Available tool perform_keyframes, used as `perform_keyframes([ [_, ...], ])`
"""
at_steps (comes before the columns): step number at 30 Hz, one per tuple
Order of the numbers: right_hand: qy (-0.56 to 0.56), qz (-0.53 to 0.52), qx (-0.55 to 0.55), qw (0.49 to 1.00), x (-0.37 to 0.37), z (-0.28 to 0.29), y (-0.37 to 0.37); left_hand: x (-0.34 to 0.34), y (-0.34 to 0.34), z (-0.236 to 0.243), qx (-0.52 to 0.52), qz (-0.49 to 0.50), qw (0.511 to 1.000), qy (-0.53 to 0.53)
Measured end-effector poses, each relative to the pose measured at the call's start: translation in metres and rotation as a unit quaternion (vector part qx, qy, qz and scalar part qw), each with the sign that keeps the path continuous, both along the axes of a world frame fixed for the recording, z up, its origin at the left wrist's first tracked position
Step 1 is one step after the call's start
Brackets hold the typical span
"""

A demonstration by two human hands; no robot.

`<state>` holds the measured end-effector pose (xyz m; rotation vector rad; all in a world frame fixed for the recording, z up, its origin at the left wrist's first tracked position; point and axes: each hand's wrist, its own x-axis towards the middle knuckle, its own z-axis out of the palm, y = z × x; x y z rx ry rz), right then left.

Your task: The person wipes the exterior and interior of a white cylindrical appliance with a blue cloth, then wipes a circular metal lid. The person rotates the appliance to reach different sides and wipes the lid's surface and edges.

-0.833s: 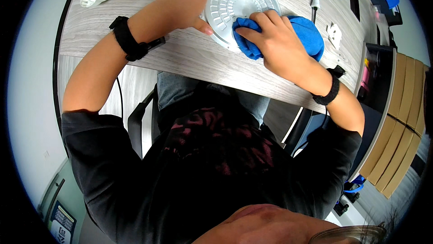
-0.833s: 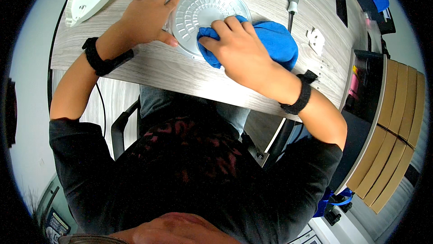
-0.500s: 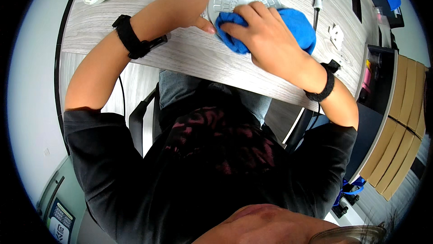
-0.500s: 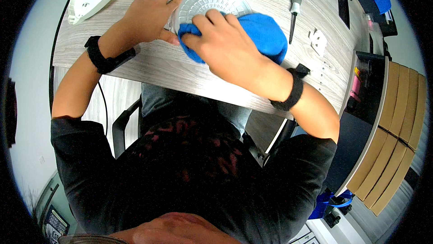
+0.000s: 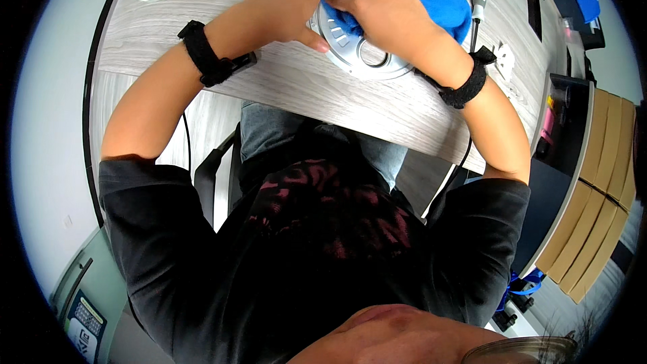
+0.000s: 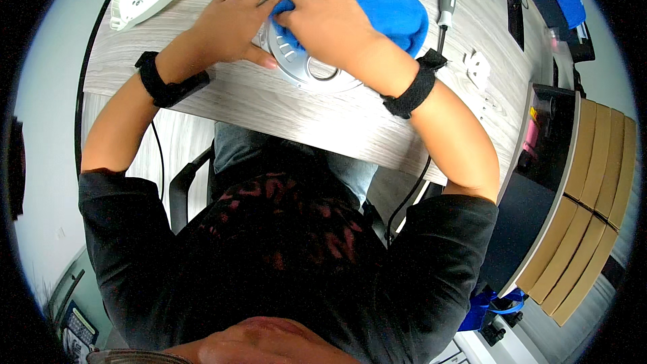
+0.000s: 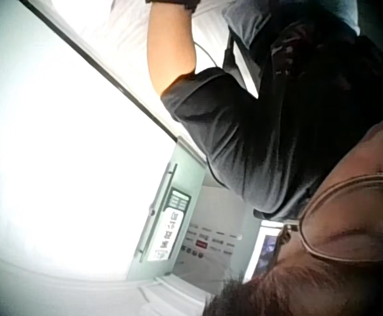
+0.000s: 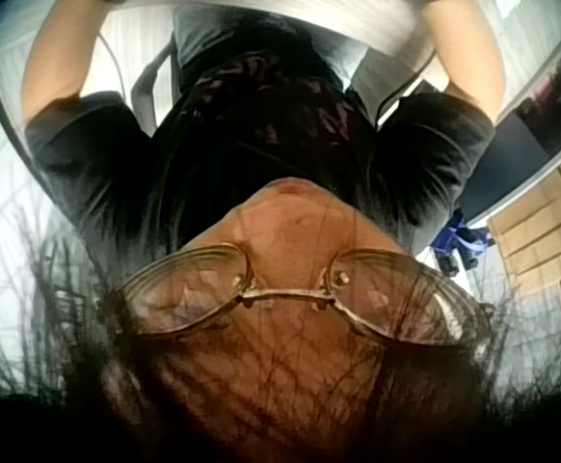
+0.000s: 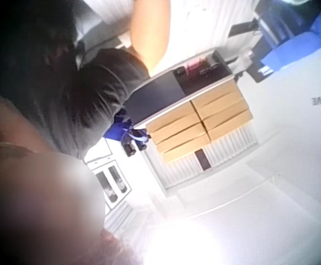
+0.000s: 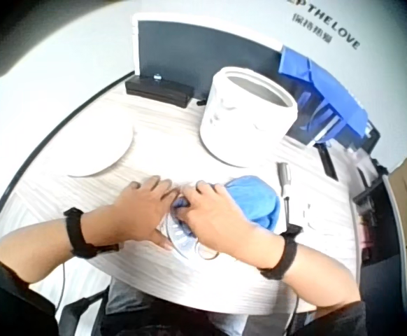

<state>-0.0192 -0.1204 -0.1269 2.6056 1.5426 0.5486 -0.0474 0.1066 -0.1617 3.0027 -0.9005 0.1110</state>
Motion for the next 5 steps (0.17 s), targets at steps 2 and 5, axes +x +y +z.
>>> perform_keyframes([
  [2, 0.018, -0.040, -0.032, 0.999, 0.007, 0.011, -0.002, -0.002, 0.002, -0.004, -0.004, 0.004, 1.000, -0.016],
  [5, 0.117, -0.118, -0.038, 0.985, 0.024, 0.025, -0.017, -0.001, -0.001, 0.002, 0.018, 0.019, 0.999, 0.024],
])
